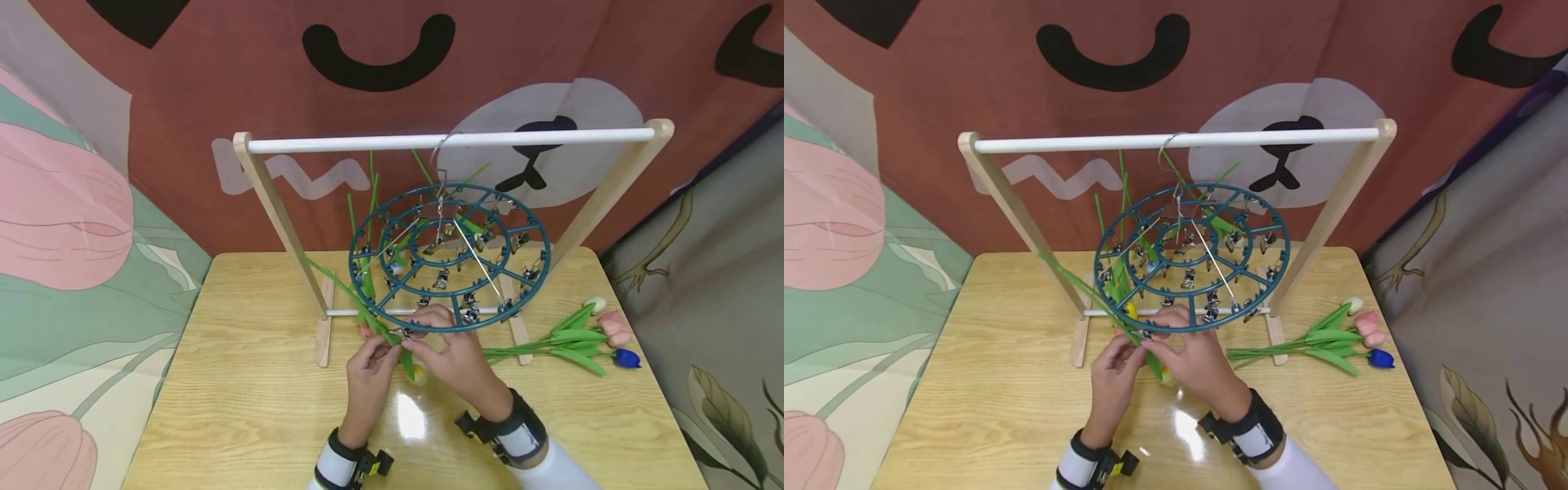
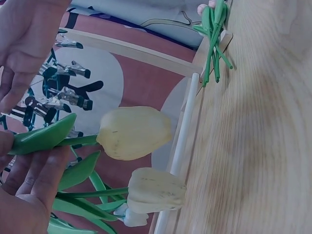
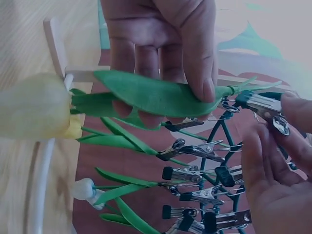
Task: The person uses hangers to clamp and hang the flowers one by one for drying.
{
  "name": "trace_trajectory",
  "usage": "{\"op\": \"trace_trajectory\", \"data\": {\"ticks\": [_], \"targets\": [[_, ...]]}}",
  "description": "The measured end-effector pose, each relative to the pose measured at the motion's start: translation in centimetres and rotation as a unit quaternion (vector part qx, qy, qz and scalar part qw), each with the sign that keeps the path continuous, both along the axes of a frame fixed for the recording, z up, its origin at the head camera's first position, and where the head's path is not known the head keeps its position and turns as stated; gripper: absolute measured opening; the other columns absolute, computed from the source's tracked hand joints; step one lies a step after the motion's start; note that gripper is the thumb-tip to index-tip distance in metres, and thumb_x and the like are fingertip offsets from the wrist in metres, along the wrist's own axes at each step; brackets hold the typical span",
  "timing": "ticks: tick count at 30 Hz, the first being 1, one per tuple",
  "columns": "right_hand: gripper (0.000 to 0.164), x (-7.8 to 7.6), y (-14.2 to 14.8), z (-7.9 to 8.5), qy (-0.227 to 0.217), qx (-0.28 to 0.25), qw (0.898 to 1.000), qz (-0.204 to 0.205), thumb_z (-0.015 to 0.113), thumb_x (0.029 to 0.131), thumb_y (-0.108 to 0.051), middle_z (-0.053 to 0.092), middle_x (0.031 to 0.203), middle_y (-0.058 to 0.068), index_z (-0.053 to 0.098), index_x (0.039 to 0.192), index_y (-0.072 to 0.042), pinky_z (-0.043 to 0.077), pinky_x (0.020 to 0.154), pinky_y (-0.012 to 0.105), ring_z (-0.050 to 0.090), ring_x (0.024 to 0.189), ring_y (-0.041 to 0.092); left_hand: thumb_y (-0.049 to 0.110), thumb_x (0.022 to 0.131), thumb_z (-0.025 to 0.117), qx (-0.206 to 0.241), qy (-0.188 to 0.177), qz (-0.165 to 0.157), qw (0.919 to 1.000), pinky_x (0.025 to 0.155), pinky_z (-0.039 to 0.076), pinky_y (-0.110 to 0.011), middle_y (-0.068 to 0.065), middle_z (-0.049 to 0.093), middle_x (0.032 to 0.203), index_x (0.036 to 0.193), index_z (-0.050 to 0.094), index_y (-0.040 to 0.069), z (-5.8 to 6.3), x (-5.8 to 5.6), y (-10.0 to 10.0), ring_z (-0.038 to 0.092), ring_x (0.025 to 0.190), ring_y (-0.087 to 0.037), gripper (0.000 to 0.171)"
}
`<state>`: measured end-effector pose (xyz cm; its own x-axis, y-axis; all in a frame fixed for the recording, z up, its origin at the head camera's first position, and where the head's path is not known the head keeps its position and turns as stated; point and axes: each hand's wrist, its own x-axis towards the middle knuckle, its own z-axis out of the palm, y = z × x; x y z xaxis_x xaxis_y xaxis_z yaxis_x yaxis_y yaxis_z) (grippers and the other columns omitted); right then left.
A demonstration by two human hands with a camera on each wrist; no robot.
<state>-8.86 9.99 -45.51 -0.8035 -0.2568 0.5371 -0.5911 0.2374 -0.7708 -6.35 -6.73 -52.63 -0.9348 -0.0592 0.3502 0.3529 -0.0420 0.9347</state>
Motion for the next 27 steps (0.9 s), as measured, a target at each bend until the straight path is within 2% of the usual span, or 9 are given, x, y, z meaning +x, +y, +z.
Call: {"op": "trace_trajectory", "data": {"ticks": [4,8,16,21,27], "targets": [[0.034,-0.2,0.0,0.0,0.006,-0.038,0.999,-0.006,0.083,0.078,0.010,0.068,0.101,0.012,0.071,0.107,-0.003,0.059,0.075,0.020,0.062,0.089,0.014,-0.009,0.096,0.065,0.005,0.002,-0.003,1.0000,0.081,0.066,-0.031,-0.030,0.072,0.102,0.113,0.067,-0.010,0.1,0.0,0.1,0.074,0.094,-0.011,0.018],[0.032,-0.3,-0.1,0.1,-0.005,-0.053,0.999,-0.006,0.082,0.078,0.011,0.068,0.100,0.009,0.071,0.105,-0.004,0.057,0.075,0.020,0.060,0.092,0.012,-0.008,0.095,0.066,0.002,-0.006,-0.008,0.9999,0.080,0.066,-0.030,-0.028,0.072,0.102,0.112,0.067,-0.010,0.3,0.1,0.4,0.074,0.094,-0.012,0.017],[0.031,-0.5,-0.4,0.0,0.007,-0.099,0.995,0.003,0.077,0.077,0.020,0.068,0.095,0.012,0.071,0.099,-0.001,0.054,0.070,0.017,0.059,0.088,0.013,-0.008,0.096,0.065,0.005,0.000,-0.014,0.9999,0.080,0.067,-0.031,-0.029,0.072,0.103,0.111,0.068,-0.009,0.3,0.0,0.8,0.075,0.095,-0.014,0.015],[0.028,-0.6,-0.5,0.0,0.010,-0.106,0.994,0.005,0.076,0.077,0.020,0.068,0.092,0.012,0.072,0.097,0.000,0.055,0.071,0.018,0.061,0.088,0.014,-0.007,0.096,0.066,-0.001,-0.007,-0.018,0.9998,0.079,0.067,-0.031,-0.027,0.072,0.101,0.105,0.068,-0.008,0.4,0.1,1.1,0.074,0.093,-0.012,0.010],[0.028,-0.5,-0.6,0.1,-0.002,-0.107,0.994,0.015,0.076,0.079,0.019,0.067,0.092,0.011,0.070,0.098,0.000,0.056,0.067,0.018,0.059,0.081,0.013,-0.004,0.097,0.067,-0.006,-0.016,-0.020,0.9996,0.081,0.067,-0.032,-0.025,0.073,0.102,0.108,0.069,-0.007,0.4,0.0,1.1,0.074,0.095,-0.012,0.012]]}}
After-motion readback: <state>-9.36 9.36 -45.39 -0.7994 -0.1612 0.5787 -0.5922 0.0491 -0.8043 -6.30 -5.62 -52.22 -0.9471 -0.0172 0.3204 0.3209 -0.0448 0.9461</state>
